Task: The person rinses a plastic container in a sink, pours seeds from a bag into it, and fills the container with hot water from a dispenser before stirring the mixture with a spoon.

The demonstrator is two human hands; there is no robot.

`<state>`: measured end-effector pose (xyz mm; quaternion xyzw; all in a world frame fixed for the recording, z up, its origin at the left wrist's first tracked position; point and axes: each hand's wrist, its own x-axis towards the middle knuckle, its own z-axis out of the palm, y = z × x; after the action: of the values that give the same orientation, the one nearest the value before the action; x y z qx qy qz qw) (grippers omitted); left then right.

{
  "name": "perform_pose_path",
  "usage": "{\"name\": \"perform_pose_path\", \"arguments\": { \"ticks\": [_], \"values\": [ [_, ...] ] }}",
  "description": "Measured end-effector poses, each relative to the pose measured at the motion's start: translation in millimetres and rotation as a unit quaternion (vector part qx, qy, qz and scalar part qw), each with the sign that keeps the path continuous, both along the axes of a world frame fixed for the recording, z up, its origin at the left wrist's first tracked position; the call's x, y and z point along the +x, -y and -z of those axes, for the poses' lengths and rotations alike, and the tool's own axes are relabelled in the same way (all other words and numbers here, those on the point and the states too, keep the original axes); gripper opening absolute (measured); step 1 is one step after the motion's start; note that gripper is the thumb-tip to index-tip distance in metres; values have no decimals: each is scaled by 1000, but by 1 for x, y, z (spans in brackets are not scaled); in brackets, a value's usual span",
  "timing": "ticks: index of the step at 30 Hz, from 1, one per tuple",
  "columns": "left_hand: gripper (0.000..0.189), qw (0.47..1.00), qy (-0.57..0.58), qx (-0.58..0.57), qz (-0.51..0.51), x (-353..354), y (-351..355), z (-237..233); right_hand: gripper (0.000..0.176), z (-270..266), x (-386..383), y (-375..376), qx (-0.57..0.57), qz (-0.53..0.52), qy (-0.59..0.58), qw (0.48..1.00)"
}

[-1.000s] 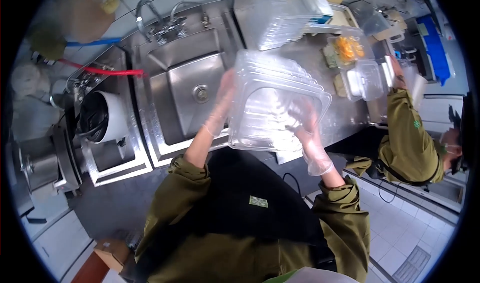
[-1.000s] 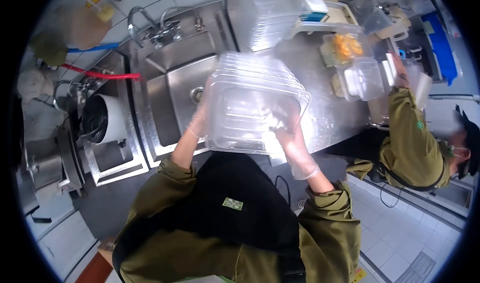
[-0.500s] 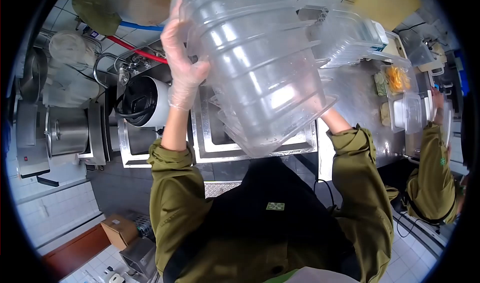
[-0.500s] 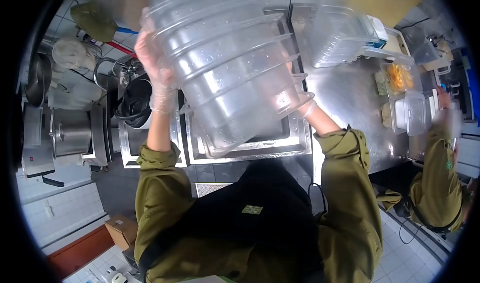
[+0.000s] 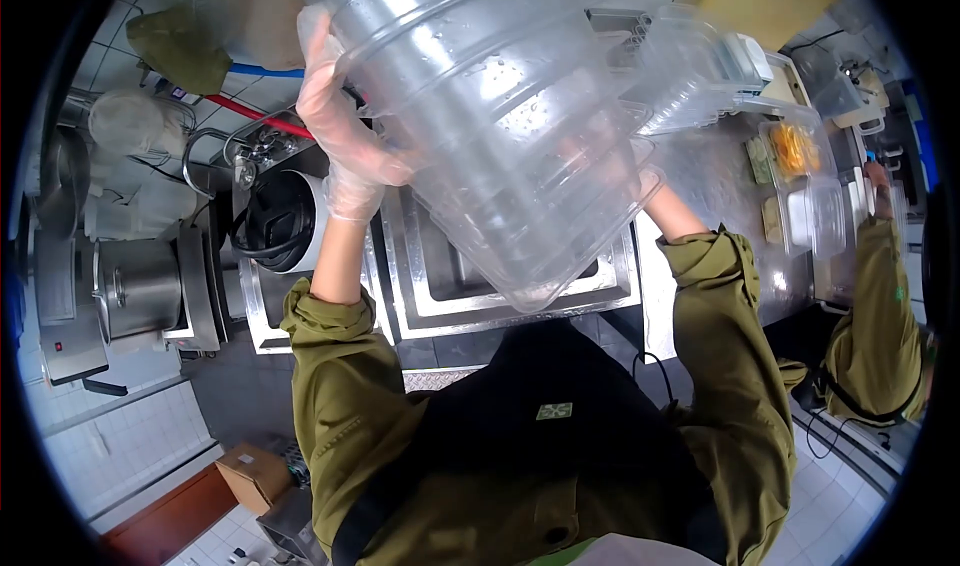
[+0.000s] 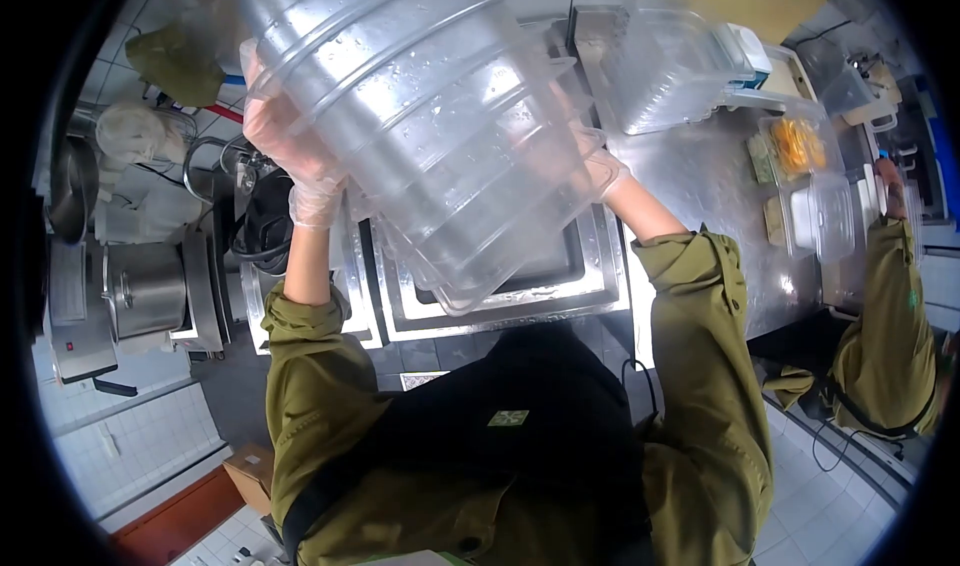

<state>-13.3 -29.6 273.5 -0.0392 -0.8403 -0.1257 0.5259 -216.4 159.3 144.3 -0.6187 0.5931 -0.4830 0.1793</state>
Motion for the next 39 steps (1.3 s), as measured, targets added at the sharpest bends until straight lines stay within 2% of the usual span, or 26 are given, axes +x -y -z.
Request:
{"name": "perform_pose_path", "arguments": {
  "ticks": [4,8,10,12,14,16,18,19,22,26,28,31,34,35,39],
  "values": [
    [85,999,23,34,-6,-1,-3,-3,60,-1,-1,2,1,-3,5,1000],
    [76,995,-56,77,34,-6,-5,6,61,-2,-3,5,0,-4,11,1000],
    [71,996,-29,77,43,-4,-3,6,61,-3,-2,4,-4,-4,14,1000],
    [68,996,48,71,25,5,1,2,61,-6,0,2,-13,-4,22,1000],
    [67,977,-60,206,3,-5,-12,23,62,-12,3,-5,-29,-3,33,999],
    [63,942,-103,320,-18,-8,-27,34,62,-25,8,-19,-53,-3,41,998],
    [57,907,-80,412,-35,-5,-44,34,57,-49,15,-32,-80,-5,44,996],
    [52,913,-65,403,5,-3,-49,38,52,-63,18,-39,-95,-5,40,995],
    [51,806,4,591,42,6,-64,69,49,-87,30,-63,-20,39,189,981],
    [50,589,174,777,139,20,-100,151,48,-105,30,-105,74,100,195,973],
    [50,516,216,807,187,2,-129,178,48,-129,34,-135,156,143,200,957],
    [49,461,249,813,253,-47,-176,200,48,-133,24,-179,292,217,225,904],
    [49,431,277,802,308,-95,-215,206,50,-160,23,-209,371,330,280,821],
    [48,424,286,797,321,-109,-226,207,51,-147,20,-223,351,359,269,822],
    [48,397,317,782,361,-151,-262,210,44,-104,-5,-275,284,340,358,822]
  ]
}}
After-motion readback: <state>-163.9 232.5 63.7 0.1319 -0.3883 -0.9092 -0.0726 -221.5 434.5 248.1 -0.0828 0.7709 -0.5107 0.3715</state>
